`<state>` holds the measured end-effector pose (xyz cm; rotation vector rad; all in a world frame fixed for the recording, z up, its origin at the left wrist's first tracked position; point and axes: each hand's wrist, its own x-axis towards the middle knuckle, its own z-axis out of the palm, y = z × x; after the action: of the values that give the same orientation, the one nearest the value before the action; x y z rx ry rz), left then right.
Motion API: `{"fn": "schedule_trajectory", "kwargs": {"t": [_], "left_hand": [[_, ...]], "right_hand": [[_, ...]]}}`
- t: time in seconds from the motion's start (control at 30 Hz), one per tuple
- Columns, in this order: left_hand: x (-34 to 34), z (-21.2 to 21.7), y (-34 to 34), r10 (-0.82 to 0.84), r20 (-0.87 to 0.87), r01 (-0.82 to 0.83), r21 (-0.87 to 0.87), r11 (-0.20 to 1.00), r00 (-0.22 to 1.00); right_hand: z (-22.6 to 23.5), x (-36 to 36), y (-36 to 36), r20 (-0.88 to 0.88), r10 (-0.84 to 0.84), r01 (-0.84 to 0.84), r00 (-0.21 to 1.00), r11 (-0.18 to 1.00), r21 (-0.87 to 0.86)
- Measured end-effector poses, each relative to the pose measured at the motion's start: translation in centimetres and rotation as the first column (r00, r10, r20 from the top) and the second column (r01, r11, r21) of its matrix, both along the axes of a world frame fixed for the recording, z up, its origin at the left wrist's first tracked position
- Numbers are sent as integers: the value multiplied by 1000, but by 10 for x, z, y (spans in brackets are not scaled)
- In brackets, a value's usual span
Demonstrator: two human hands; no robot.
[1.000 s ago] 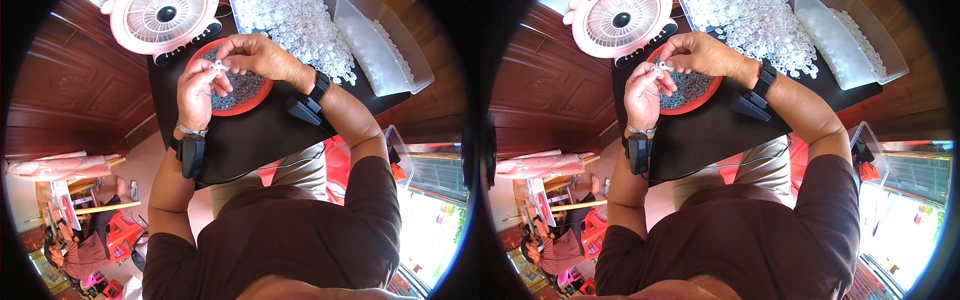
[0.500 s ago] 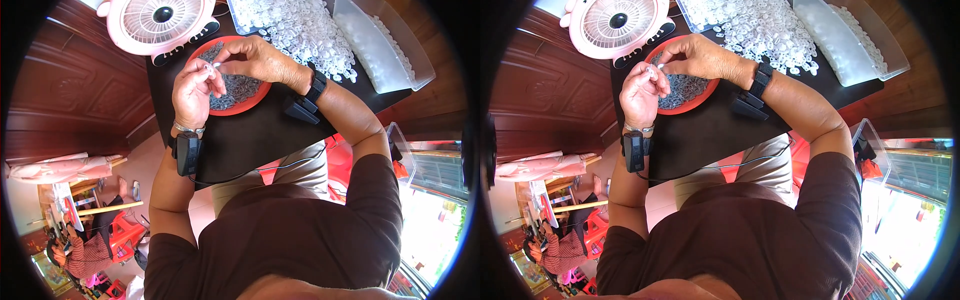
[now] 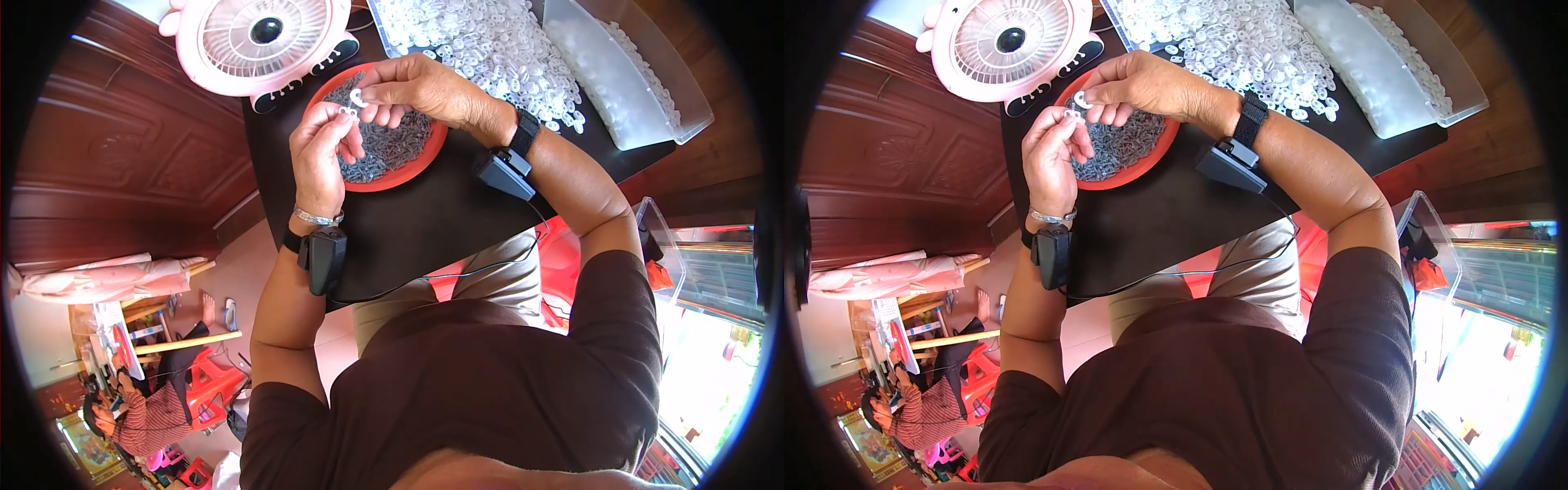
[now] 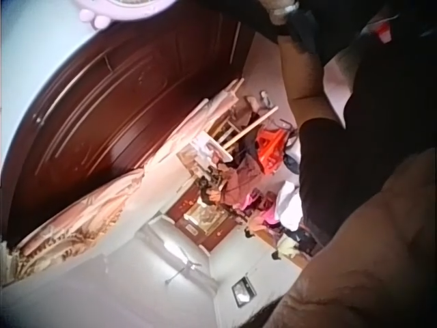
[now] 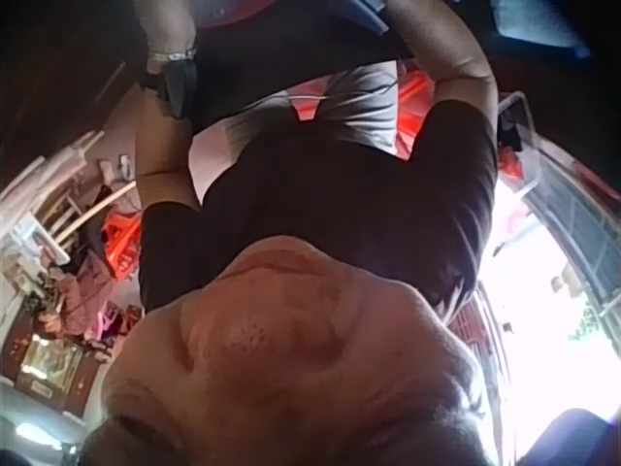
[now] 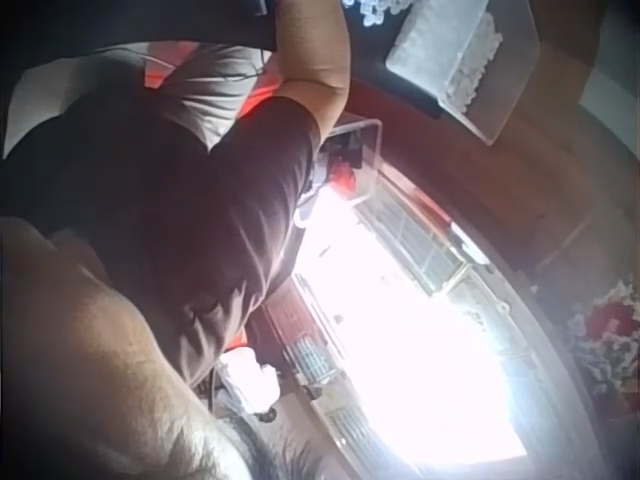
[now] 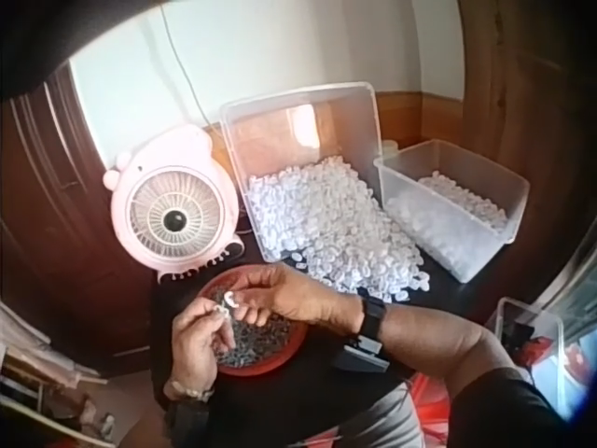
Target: Assembling small plastic components by manually inserting pins into larger white pieces.
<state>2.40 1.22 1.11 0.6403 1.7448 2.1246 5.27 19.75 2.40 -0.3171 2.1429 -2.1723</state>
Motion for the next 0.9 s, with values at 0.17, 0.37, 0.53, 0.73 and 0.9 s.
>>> {"fn": "schedule_trajectory", "kwargs": {"t": [0.17, 0.37, 0.53, 0.73, 0.9], "left_hand": [[1, 0, -1, 10, -9, -10, 21, 1000, 1000], [1, 0, -1, 3, -62, -4, -29, 1000, 998], [3, 0, 2, 9, -53, -10, -13, 1000, 999], [3, 0, 0, 20, -65, -22, -34, 999, 998], [2, 0, 2, 33, -23, -34, -45, 998, 999]], "right_hand": [[-5, -3, 2, 58, 24, -18, 998, 994, -108], [-4, -3, 2, 104, 4, 13, 995, 986, -169], [-6, -3, 2, 76, -17, 29, 997, 987, -157], [-7, -5, 4, 114, 10, 13, 993, 980, -197], [-4, -3, 2, 68, -27, 35, 997, 991, -126]]}}
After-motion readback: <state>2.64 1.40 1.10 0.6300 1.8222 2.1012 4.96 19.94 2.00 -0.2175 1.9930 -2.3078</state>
